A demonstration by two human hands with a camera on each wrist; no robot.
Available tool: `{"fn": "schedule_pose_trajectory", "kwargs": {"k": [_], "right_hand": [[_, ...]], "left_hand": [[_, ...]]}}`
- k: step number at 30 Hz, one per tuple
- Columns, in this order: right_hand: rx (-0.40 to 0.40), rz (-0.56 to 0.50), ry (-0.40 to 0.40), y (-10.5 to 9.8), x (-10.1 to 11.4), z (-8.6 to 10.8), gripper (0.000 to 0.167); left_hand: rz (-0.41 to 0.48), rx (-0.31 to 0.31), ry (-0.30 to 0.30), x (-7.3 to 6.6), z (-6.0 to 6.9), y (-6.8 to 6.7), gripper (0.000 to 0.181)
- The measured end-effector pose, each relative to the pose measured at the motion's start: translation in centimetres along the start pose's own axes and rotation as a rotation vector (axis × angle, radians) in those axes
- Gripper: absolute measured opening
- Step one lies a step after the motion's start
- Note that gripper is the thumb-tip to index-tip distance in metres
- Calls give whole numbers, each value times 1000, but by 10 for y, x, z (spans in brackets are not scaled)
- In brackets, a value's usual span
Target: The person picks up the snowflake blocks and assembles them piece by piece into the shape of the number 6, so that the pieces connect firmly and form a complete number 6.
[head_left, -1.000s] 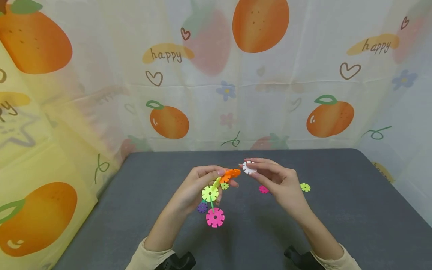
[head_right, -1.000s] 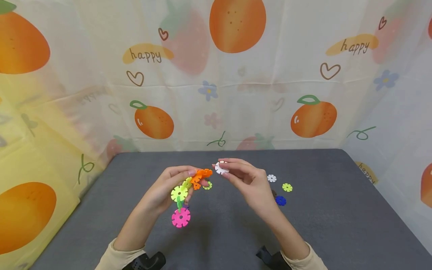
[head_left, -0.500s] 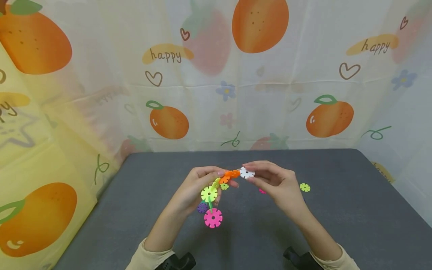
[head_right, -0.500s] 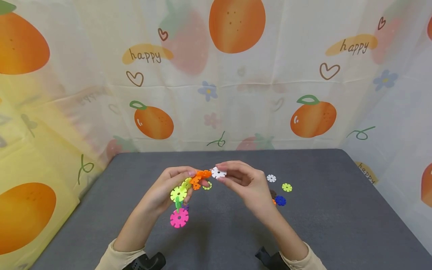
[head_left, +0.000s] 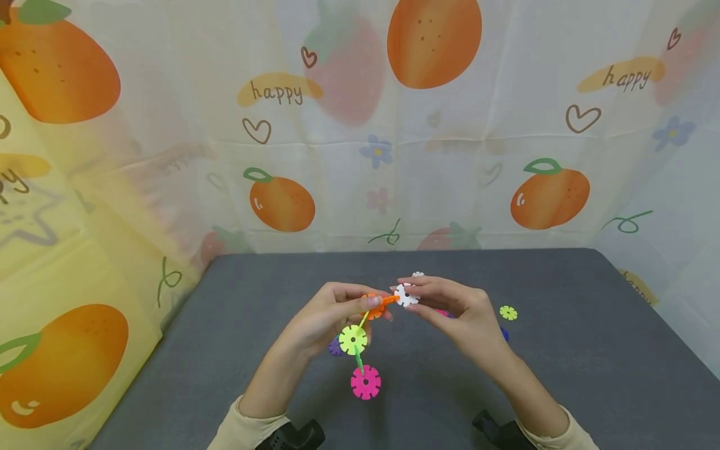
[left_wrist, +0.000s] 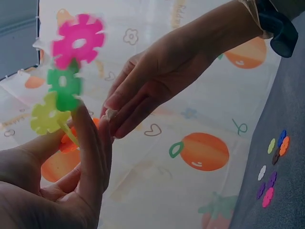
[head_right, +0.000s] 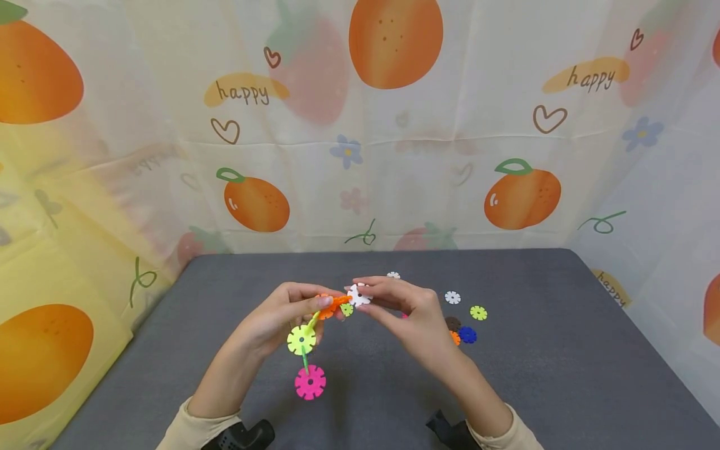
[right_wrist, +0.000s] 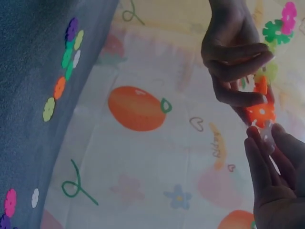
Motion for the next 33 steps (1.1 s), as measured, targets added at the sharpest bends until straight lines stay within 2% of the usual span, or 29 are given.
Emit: {"fn": "schedule_pose_trajectory", "kwargs": {"k": [6, 9, 15, 18, 20, 23, 25, 27, 29, 30, 33], "right_hand": [[-12, 24, -204, 1, 3, 0, 34], [-25, 5, -266, 2, 3, 0, 36], [-26, -27, -197, 5, -2, 3, 32], [-7, -39, -125, 6, -3, 2, 32], [-10, -49, -40, 6, -5, 1, 33], [-38, -12, 124, 5, -16, -1, 31], [-38, 57, 228, 7, -31, -1, 27], [23, 172, 316, 13, -51, -1, 22], [160, 292, 363, 22, -72, 0, 20], [236, 347, 358, 28, -82, 0, 20], [475, 469, 269, 48, -104, 0, 27]], "left_hand": [[-11, -5, -28, 0, 0, 1, 41], [-2, -16, -30, 1, -1, 2, 38], [19, -20, -7, 5, -2, 3, 34], [-7, -31, 6, 4, -2, 2, 33], [-12, -42, 15, 3, -1, 1, 33], [-15, -73, 23, 2, -3, -2, 32], [8, -88, 15, 4, -5, -4, 32], [37, -102, -10, 7, -9, -6, 32], [77, -107, -35, 10, -11, -7, 32], [99, -113, -50, 12, -13, -7, 32], [141, -142, -78, 17, -15, -7, 26]]}}
Point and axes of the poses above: each hand's wrist, its own z-axis away from the middle knuckle, its own y-axis out of the palm, x = y × z, the point moved 3 cm from there along -z, towards the middle knuckle, and after that the axes turned 2 degrees about -y, right-handed, at the moved point
